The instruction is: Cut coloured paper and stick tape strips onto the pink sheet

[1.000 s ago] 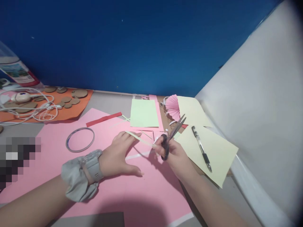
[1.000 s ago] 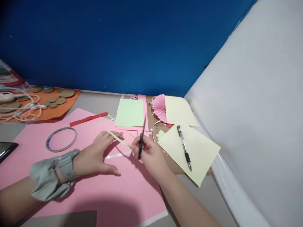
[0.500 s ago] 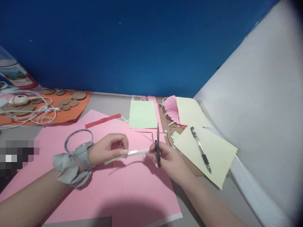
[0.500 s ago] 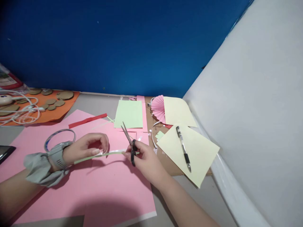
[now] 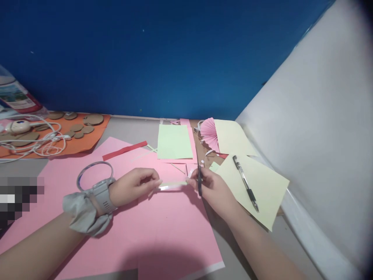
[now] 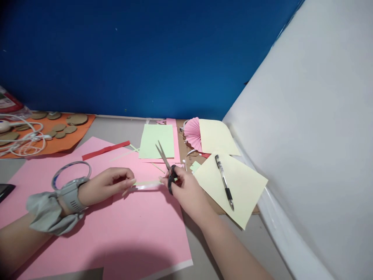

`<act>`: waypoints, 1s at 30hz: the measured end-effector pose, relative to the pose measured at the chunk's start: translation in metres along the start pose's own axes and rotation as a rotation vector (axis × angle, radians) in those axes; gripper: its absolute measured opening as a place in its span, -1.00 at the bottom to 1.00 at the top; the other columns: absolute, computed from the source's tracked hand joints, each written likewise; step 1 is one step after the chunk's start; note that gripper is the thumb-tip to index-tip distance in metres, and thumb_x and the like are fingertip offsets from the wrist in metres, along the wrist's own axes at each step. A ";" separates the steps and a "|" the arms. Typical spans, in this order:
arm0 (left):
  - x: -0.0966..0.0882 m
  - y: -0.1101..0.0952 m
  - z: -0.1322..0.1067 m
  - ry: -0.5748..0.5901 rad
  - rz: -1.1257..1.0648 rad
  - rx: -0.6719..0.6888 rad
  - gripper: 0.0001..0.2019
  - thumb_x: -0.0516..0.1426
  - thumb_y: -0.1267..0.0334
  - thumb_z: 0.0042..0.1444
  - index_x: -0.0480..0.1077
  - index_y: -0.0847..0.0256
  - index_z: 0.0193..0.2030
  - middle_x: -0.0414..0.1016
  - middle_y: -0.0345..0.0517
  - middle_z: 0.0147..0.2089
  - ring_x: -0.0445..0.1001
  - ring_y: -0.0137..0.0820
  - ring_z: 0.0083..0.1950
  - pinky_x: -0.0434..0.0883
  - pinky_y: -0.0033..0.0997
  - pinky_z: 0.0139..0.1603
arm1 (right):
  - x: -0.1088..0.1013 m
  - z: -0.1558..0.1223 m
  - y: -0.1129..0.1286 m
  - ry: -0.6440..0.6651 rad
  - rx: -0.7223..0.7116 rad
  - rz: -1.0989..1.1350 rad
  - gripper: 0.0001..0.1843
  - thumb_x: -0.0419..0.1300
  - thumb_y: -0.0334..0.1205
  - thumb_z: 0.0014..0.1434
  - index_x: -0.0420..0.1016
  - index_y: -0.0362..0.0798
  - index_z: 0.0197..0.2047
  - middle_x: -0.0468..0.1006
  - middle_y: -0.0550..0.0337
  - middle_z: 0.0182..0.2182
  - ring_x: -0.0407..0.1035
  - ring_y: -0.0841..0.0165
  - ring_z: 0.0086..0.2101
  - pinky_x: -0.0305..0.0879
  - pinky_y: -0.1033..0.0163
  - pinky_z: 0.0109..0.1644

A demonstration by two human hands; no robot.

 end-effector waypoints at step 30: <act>0.007 -0.013 -0.001 0.088 0.544 0.186 -0.78 0.18 0.21 0.04 0.34 0.22 -0.56 0.40 -0.14 -0.15 0.28 -0.33 -0.06 0.24 -0.33 -0.03 | -0.012 0.002 0.013 0.017 -0.144 -0.521 -0.91 0.04 -0.36 0.07 0.26 0.03 -0.40 0.47 0.31 -0.40 0.36 0.36 -0.39 0.17 0.31 -0.33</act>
Point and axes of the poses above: each hand's wrist, its own z-axis towards the middle knuckle, its own x-axis out of the palm, y = z × x, the point moved 8 cm from there along z, towards the middle knuckle
